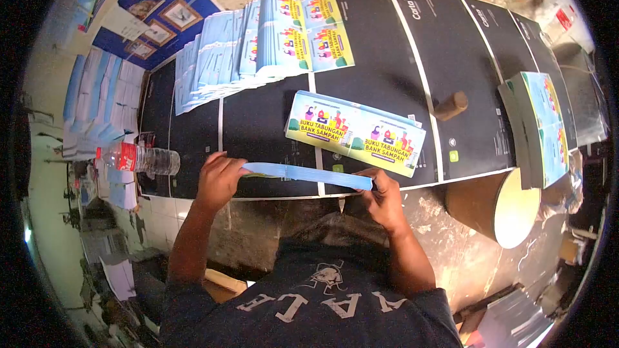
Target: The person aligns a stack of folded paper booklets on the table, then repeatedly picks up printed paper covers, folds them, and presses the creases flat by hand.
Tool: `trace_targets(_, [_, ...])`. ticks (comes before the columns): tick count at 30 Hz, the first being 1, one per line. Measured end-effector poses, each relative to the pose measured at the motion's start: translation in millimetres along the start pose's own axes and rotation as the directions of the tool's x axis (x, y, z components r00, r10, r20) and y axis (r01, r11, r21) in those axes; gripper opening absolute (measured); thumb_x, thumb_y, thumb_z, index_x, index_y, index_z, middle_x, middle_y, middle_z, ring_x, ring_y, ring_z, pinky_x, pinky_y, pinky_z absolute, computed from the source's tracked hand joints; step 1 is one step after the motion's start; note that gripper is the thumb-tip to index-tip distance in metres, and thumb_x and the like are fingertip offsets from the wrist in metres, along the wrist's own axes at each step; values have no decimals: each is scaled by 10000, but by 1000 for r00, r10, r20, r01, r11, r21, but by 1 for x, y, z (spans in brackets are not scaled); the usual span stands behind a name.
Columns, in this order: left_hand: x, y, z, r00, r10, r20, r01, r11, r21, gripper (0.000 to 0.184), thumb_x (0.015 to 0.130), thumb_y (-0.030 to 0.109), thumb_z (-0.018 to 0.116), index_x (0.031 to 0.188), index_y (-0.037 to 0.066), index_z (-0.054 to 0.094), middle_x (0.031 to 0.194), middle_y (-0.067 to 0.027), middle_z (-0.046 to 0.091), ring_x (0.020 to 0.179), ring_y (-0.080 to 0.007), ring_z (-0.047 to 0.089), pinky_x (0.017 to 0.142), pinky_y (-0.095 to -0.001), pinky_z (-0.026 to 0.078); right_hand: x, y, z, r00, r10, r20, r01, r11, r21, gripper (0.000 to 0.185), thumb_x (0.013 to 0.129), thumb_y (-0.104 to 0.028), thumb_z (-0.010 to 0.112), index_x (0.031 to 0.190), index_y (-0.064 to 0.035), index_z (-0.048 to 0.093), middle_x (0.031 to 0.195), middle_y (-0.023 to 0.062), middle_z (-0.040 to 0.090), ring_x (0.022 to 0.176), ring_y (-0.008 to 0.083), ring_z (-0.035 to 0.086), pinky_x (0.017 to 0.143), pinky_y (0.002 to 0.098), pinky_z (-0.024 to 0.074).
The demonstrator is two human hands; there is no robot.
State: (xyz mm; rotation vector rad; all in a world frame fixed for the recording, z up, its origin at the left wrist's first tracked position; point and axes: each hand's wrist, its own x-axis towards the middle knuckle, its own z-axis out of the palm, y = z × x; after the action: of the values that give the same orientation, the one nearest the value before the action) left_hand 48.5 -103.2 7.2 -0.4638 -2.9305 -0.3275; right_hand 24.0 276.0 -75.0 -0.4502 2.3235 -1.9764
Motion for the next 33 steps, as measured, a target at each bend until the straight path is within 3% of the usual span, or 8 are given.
trace_targets(6, [49, 41, -33, 936, 165, 311, -138, 984, -109, 386, 871, 227, 735, 1210, 71, 640, 1187, -127, 683, 1129, -285, 635, 1071, -505, 406, 5, -12, -6, 997, 4, 72, 1, 997, -73, 205, 839, 82, 691, 1010, -2, 615, 988, 126, 720, 901, 236, 702, 792, 322, 539])
trace_targets(10, [68, 62, -7, 874, 208, 439, -188, 978, -89, 347, 847, 210, 760, 1147, 67, 661, 1044, -150, 718, 933, -318, 706, 830, -429, 555, 38, -36, -16, 957, 111, 268, -83, 990, -115, 401, 832, 28, 722, 1212, -38, 613, 1169, 149, 684, 1097, 271, 660, 932, 372, 513])
trace_targets(13, [57, 25, -22, 977, 109, 182, -53, 957, -286, 261, 857, 152, 755, 1080, 36, 686, 976, -161, 724, 835, -285, 727, 748, -384, 571, 117, -53, -42, 938, -27, 346, 6, 998, 61, 641, 825, -173, 783, 1399, -62, 520, 1412, 193, 531, 1343, 301, 501, 1105, 406, 404])
trace_targets(17, [46, -19, -57, 898, -419, -135, 368, 883, -291, 226, 913, 134, 708, 1100, 12, 671, 944, -171, 732, 773, -247, 718, 709, -355, 551, 263, -3, 6, 895, -122, 430, 433, 473, -767, 810, 740, -203, 783, 1456, -51, 437, 1532, 222, 404, 1414, 362, 405, 1149, 429, 383])
trace_targets(23, [-2, -75, -75, 630, -699, -339, 464, 689, -557, 283, 958, 131, 680, 1154, -60, 610, 982, -119, 701, 890, -164, 648, 805, -315, 516, 331, 8, 19, 788, 238, 568, 462, 382, -801, 633, 833, -85, 626, 1439, -39, 448, 1485, 211, 479, 1341, 339, 505, 1059, 426, 481])
trace_targets(24, [-1, -77, -74, 626, -704, -334, 466, 682, -563, 283, 958, 131, 680, 1154, -60, 610, 982, -119, 701, 890, -164, 648, 805, -315, 516, 326, 40, 11, 803, -75, 591, 582, 312, -751, 520, 877, -87, 585, 1381, -55, 461, 1279, 207, 622, 1149, 354, 644, 917, 440, 565])
trace_targets(31, [52, -83, -67, 578, -709, -403, 381, 672, -636, 265, 974, 141, 659, 1149, -52, 610, 1039, -113, 697, 916, -139, 638, 823, -299, 508, 300, 18, 24, 974, -183, 133, 224, 858, -462, 540, 840, -44, 574, 1378, -72, 528, 1111, 267, 679, 967, 434, 672, 870, 461, 555])
trace_targets(33, [96, -70, -76, 621, -663, -417, 416, 730, -542, 277, 964, 137, 668, 1139, -72, 621, 1031, -123, 703, 913, -136, 643, 815, -296, 510, 310, 23, 44, 909, -201, 365, 353, 836, -419, 582, 826, -47, 579, 1404, -70, 512, 1172, 305, 646, 1050, 462, 639, 935, 460, 519])
